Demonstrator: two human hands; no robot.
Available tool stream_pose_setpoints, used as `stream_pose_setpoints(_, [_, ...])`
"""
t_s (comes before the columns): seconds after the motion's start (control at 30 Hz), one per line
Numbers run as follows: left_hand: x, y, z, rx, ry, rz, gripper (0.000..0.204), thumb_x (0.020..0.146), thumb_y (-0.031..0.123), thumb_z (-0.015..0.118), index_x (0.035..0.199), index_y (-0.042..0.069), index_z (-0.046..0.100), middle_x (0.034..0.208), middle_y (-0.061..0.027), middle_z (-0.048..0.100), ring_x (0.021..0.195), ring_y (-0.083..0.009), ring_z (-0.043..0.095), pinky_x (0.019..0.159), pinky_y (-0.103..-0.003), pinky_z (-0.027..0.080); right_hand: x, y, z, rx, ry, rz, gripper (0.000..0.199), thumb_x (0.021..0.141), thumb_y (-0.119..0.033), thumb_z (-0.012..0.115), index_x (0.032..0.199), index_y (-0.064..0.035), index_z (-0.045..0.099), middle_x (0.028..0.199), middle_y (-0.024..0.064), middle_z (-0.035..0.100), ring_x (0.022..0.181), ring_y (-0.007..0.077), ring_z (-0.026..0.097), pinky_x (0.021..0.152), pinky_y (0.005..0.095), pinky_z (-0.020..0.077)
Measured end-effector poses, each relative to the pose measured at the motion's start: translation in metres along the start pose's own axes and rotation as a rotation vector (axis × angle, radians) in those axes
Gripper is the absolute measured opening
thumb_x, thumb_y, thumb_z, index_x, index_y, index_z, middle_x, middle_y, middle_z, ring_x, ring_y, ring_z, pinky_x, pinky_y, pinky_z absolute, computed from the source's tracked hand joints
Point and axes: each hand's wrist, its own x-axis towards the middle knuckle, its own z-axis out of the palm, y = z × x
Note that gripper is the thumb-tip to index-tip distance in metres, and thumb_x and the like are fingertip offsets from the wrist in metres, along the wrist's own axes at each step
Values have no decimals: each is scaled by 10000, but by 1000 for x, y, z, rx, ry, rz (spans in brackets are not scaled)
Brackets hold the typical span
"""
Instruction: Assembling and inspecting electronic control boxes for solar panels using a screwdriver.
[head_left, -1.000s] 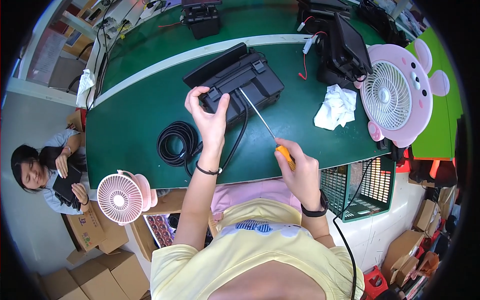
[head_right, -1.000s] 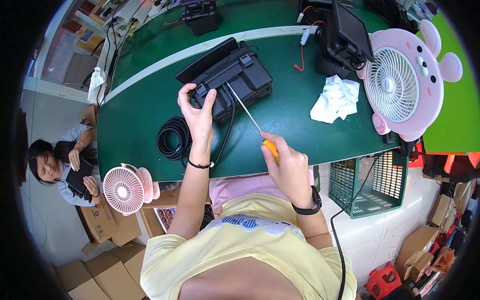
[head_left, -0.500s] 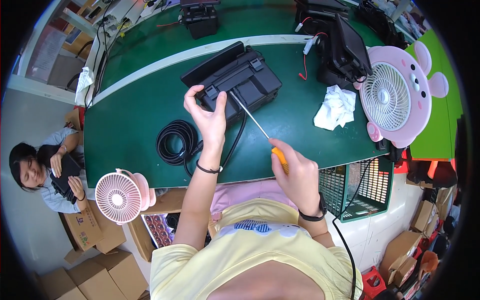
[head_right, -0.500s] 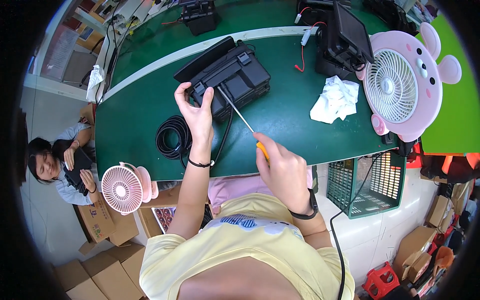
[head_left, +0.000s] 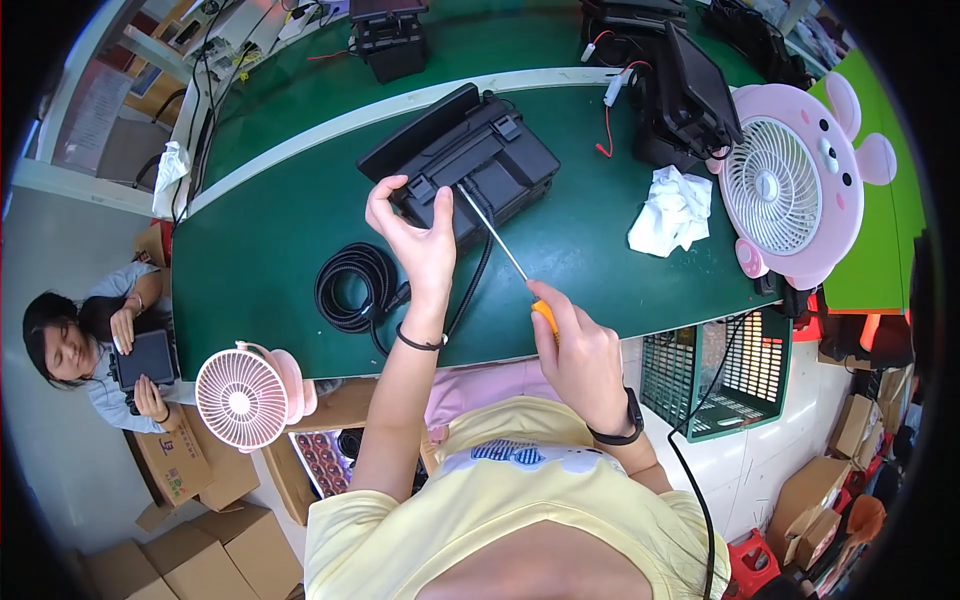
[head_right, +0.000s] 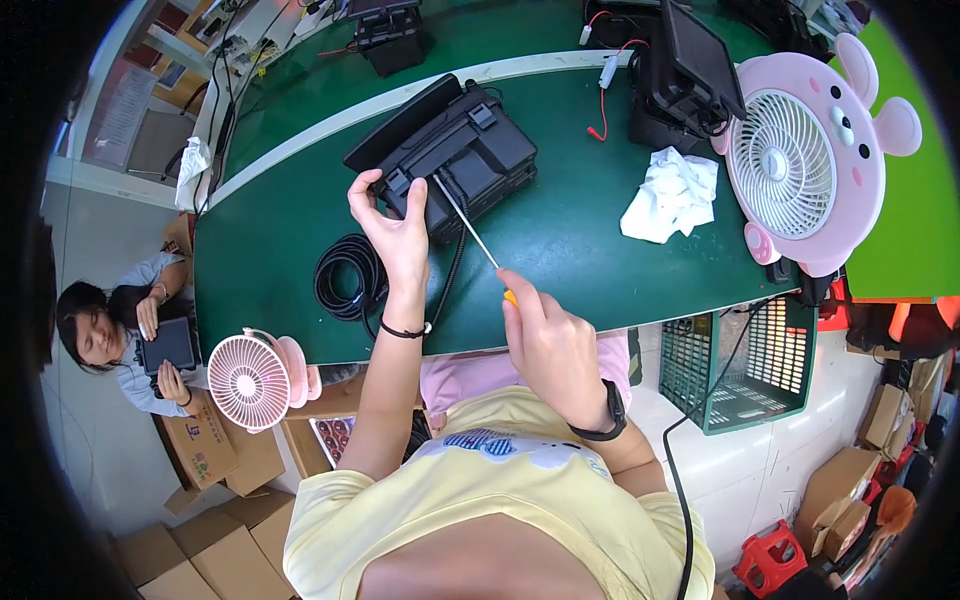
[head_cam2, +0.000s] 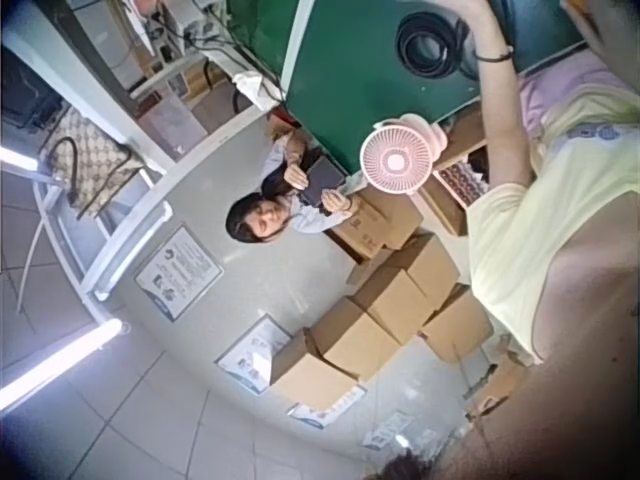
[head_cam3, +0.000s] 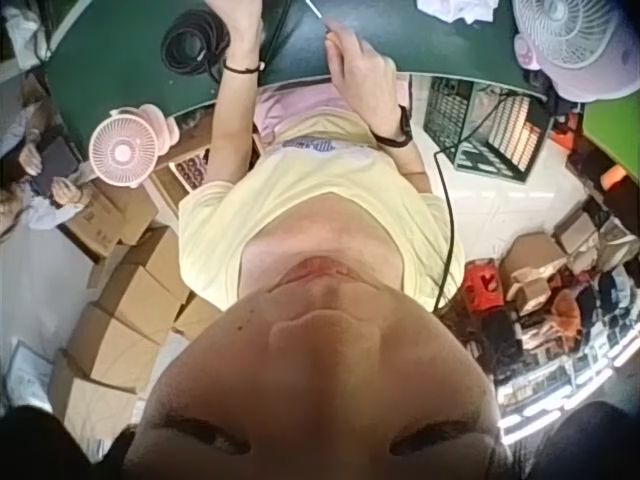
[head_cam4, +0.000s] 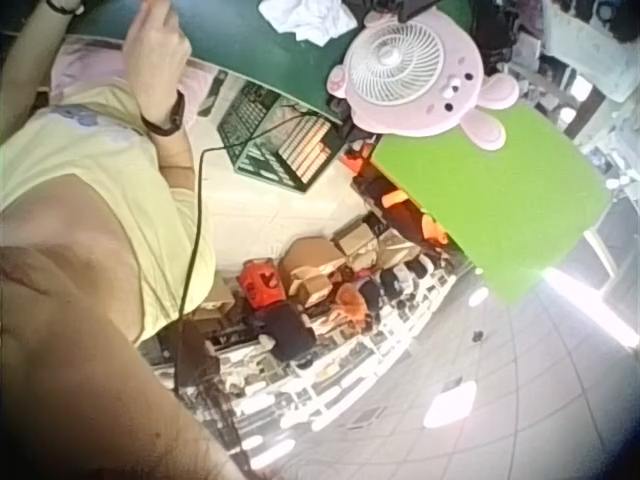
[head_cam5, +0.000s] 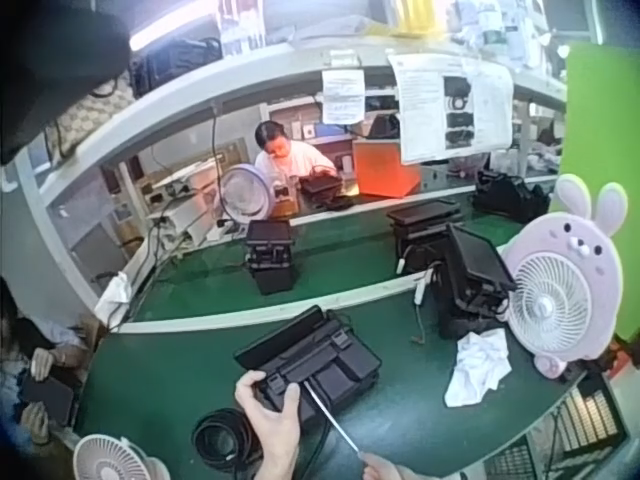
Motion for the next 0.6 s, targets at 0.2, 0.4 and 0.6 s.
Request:
stream_pose_setpoints(0.2, [0, 11, -6, 194, -48, 109, 530, 781, 24, 795, 1200, 72, 473, 1291, -148, 384, 1218, -292, 392, 1050, -376, 355, 1, 19, 2, 287, -74, -12, 389, 955, -80, 613, 1337, -80, 537, 764, 109, 676, 529, 239, 646, 463, 343, 502])
stream_pose_setpoints(0.4, [-13, 11, -20, 150, -97, 170, 558, 790, 19, 795, 1229, 61, 452, 1343, -198, 322, 1271, -333, 373, 1086, -409, 372, -9, 43, -20, 847, -467, 392, 406, 987, -86, 588, 1390, -75, 540, 727, 37, 636, 549, 82, 565, 533, 248, 462])
stream_pose_setpoints(0.6, [-47, 3, -51, 71, -117, 301, 661, 754, 15, 823, 1231, 94, 372, 1370, -163, 270, 1355, -373, 329, 1112, -498, 356, 3, 63, -56, 576, 128, 460, 202, 901, -44, 690, 1075, -65, 590, 811, 3, 646, 617, 41, 547, 518, 198, 420])
